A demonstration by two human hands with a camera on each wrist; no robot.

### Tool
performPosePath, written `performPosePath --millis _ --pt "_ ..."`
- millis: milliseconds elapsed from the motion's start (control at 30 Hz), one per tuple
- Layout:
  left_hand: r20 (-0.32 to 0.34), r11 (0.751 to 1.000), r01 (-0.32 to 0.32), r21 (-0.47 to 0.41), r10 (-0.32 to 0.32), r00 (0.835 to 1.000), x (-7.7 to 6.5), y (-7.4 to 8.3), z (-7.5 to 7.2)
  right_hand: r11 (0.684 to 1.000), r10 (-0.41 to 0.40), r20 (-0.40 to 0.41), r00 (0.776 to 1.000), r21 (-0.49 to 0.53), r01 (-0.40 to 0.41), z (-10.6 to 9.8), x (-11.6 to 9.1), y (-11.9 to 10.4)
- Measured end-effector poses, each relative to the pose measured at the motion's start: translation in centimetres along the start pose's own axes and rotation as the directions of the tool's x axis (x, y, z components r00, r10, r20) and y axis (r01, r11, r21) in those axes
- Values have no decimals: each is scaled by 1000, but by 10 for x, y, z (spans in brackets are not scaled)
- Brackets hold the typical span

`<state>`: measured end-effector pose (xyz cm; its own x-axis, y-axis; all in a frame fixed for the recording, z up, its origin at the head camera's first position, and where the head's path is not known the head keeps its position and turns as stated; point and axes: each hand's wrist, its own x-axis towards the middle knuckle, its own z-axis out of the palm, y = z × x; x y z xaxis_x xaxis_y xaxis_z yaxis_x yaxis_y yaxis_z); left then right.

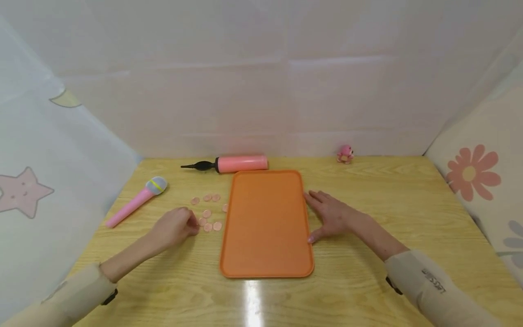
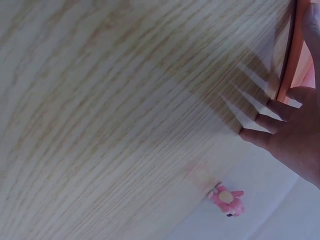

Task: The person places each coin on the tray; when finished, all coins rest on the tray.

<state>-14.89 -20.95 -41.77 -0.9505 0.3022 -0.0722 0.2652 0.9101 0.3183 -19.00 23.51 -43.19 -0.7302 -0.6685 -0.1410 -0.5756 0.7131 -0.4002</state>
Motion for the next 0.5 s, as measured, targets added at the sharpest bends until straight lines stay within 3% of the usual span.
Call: performPosePath --millis 233,300,400,500 --pt "96 1000 -24 -14 25 995 5 -7 -7 1000 -7 4 1000 -14 7 0 2 -2" --pt "93 999 -39 -31 42 995 12 -11 -10 1000 -3 9 1000 -18 3 0 2 -2" --pt "96 996 -38 -80 46 994 31 -8 -18 1000 7 17 1000 -20 -6 -1 1 -2" --pt "73 982 -32 -184 46 996 62 7 -30 1000 3 19 1000 -13 -2 -2 1 -1"
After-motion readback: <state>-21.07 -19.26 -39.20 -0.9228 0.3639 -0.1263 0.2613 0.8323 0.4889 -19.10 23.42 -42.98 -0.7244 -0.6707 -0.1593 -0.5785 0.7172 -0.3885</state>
